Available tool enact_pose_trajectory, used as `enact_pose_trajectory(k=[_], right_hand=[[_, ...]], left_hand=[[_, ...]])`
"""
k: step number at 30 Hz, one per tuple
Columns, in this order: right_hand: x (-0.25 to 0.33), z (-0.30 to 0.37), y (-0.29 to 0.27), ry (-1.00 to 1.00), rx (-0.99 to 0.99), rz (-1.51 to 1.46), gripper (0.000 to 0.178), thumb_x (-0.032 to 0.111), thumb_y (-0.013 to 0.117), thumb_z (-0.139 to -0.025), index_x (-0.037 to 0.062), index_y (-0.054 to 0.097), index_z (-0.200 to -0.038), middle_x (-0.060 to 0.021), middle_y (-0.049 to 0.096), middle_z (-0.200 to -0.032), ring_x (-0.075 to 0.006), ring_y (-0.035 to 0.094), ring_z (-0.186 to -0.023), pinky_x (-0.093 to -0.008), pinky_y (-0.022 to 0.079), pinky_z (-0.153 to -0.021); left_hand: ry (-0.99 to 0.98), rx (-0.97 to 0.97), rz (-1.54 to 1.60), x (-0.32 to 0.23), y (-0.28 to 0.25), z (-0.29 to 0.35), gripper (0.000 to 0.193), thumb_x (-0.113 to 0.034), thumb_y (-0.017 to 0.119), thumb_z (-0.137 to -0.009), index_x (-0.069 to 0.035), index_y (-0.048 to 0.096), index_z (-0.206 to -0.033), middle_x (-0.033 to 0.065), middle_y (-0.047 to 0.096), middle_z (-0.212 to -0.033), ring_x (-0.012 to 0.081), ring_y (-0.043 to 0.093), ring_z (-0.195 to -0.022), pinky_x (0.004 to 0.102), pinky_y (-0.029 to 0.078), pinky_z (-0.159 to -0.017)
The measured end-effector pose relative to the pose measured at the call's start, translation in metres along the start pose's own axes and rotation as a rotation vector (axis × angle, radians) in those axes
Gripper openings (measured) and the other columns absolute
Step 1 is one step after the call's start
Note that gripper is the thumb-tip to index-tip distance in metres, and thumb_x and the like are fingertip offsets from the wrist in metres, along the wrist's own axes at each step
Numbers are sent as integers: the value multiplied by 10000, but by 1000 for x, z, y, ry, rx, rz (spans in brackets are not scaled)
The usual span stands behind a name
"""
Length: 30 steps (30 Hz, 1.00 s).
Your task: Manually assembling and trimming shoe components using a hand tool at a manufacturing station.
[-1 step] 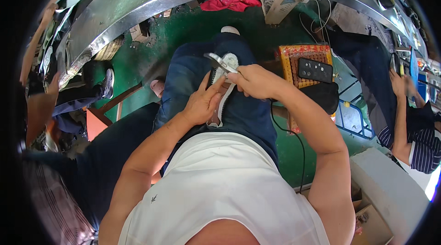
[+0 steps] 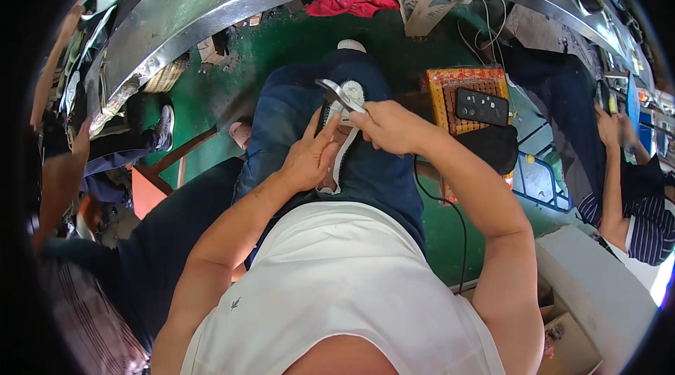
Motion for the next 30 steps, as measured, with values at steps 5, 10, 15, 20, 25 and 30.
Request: enact_pose_trajectory(k=[5, 10, 15, 20, 25, 30], right_hand=[[1, 10, -6, 33, 4, -192, 519, 403, 463, -1053, -59, 587, -855, -150, 665, -729, -260, 661, -597, -397, 537, -630], [-3, 9, 10, 47, -76, -56, 493, 386, 459, -1057, -45, 594, -860, -137, 658, -737, -233, 669, -630, -379, 532, -632], [5, 27, 31, -212, -302, 140, 476, 407, 474, -1043, -47, 592, -962, -295, 671, -873, -473, 658, -869, -533, 507, -780], [-4, 24, 31, -40, -151, -215, 464, 403, 466, -1056, -38, 587, -975, -170, 685, -814, -320, 689, -755, -426, 535, -700], [-53, 0, 47, 136, -287, -611, 436, 372, 457, -1064, -34, 584, -973, -88, 645, -751, -175, 649, -606, -333, 520, -578], [-33, 12, 29, 35, -170, -716, 509, 436, 395, -1082, -23, 594, -991, -84, 639, -768, -162, 639, -603, -309, 512, -571]], left_hand=[[-110, -71, 132, 8, 5, 4, 852, -299, 568, -979, -51, 44, -1603, 333, 235, -1585, 531, 499, -1265, 498, 478, -1031], [-191, 111, 393, 12, 3, 10, 981, -287, 620, -970, -92, -105, -1601, 296, 250, -1601, 428, 406, -1413, 401, 375, -1137], [-219, 352, 679, 20, 1, 24, 1110, -166, 653, -947, -148, -267, -1567, 255, 266, -1600, 299, 355, -1449, 323, 284, -1172], [-132, 347, 716, 29, 1, 24, 1165, -87, 674, -918, -142, -304, -1549, 234, 234, -1615, 276, 293, -1476, 343, 248, -1187], [-129, 380, 723, 22, 1, 12, 1173, -106, 694, -909, -120, -287, -1552, 203, 209, -1625, 264, 248, -1493, 344, 224, -1198], [-451, 96, 855, 41, 4, -16, 730, -405, 604, -1000, -23, 268, -1525, 151, 516, -1398, 217, 518, -1252, 334, 429, -1048]])
Point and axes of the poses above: each hand's wrist, its own z-axis away from the middle knuckle, its own y-axis out of the palm, x = y × z, the point moved 4 cm from there along -z, towards the middle knuckle
